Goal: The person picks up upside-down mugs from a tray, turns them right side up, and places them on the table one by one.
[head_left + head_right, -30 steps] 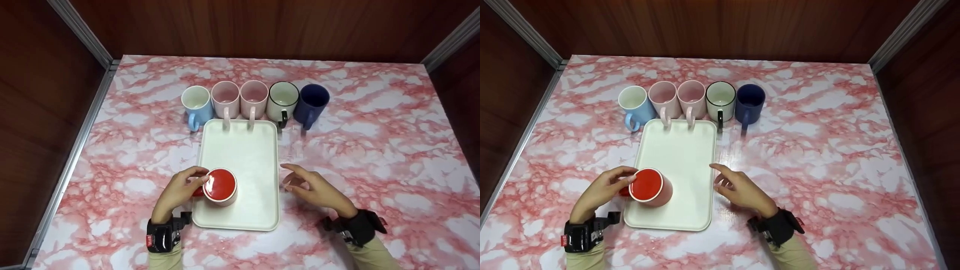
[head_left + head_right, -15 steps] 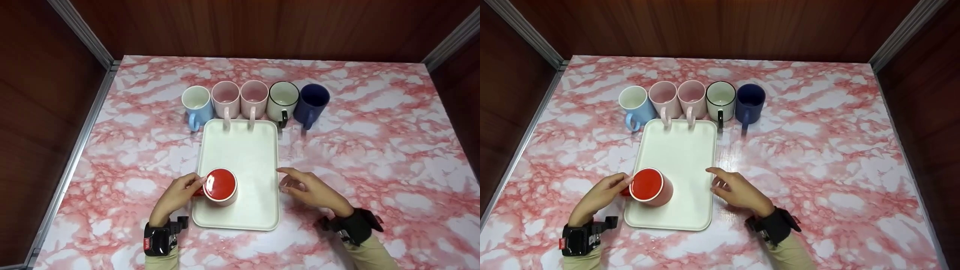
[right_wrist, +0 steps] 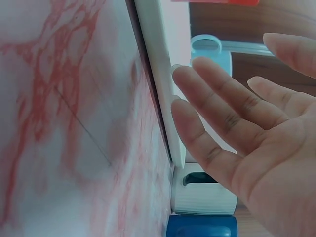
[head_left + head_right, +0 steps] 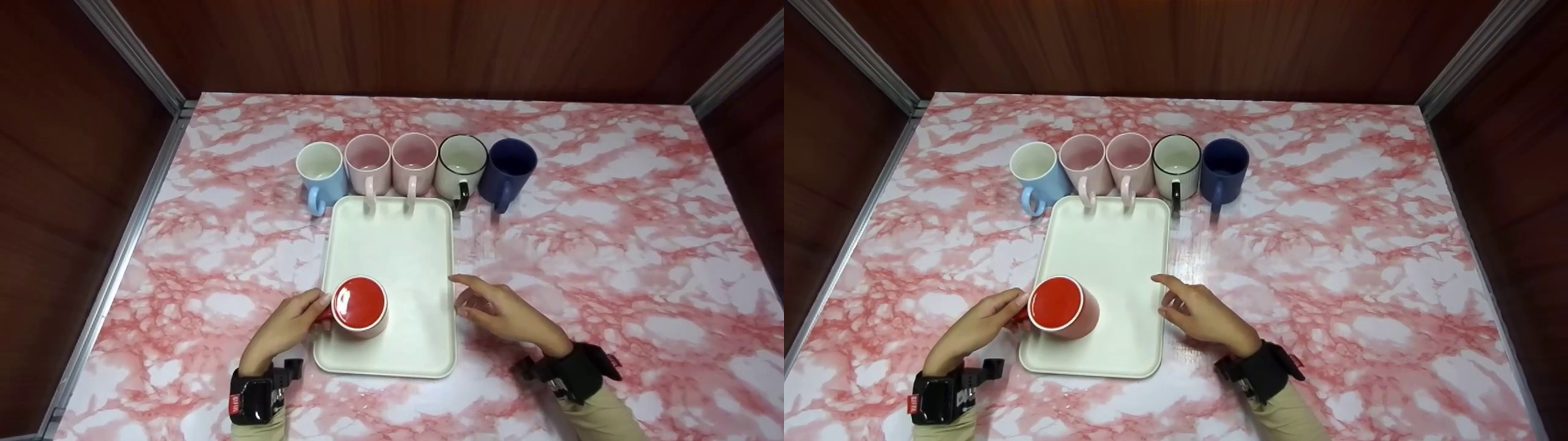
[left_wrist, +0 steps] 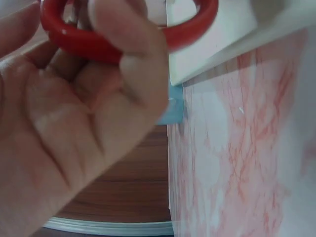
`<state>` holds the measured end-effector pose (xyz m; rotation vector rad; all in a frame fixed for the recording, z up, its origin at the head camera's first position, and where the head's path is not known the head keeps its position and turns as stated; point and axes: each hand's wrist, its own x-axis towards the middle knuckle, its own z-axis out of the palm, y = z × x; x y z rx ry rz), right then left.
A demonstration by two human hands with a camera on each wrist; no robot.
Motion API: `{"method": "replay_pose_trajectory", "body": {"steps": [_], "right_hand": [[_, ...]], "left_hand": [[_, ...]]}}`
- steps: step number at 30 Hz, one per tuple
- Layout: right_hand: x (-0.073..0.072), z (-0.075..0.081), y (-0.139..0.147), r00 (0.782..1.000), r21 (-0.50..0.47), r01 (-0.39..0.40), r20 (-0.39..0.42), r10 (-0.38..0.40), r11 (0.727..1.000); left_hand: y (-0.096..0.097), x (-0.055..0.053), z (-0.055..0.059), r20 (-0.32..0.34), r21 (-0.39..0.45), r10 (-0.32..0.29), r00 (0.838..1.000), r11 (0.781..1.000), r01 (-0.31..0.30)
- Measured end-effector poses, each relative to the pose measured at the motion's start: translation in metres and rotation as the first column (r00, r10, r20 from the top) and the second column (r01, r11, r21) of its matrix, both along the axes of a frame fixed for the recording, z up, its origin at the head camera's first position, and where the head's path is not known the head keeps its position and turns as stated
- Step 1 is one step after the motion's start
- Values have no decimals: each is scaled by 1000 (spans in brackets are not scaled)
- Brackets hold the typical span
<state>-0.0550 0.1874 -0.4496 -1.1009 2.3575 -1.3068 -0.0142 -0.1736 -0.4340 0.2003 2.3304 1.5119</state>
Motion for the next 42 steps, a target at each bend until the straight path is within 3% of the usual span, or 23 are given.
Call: {"method": "replay_pose_trajectory", "body": {"steps": [4,9,14,19,25,33,42], "right_hand": [[0,0,-1,1000,0,20,-12,-20,1000],[0,0,-2,1000,2,13,-12,-13,1000],[1,-1,-5,1000,20,0,-17,0,1000],[2,1,-7,1000,31,-13,-14,13,999],[3,1,-11,999,19,-27,-18,27,999],[5,0,-14,1000,32,10,25,-11,999],[6,1,-20,999,18,51,-4,-51,999]], "left_hand": [[-3,2,-4,-19,13,-45,999,999,46],[-2,4,-7,-36,27,-33,999,999,34],[2,5,-8,-68,52,29,997,998,-25],[9,8,-9,-12,93,128,992,988,-127],[19,10,-11,-22,103,233,972,968,-229],[31,7,-12,-11,99,339,941,937,-336],[37,5,-15,-9,127,379,925,918,-375]]}}
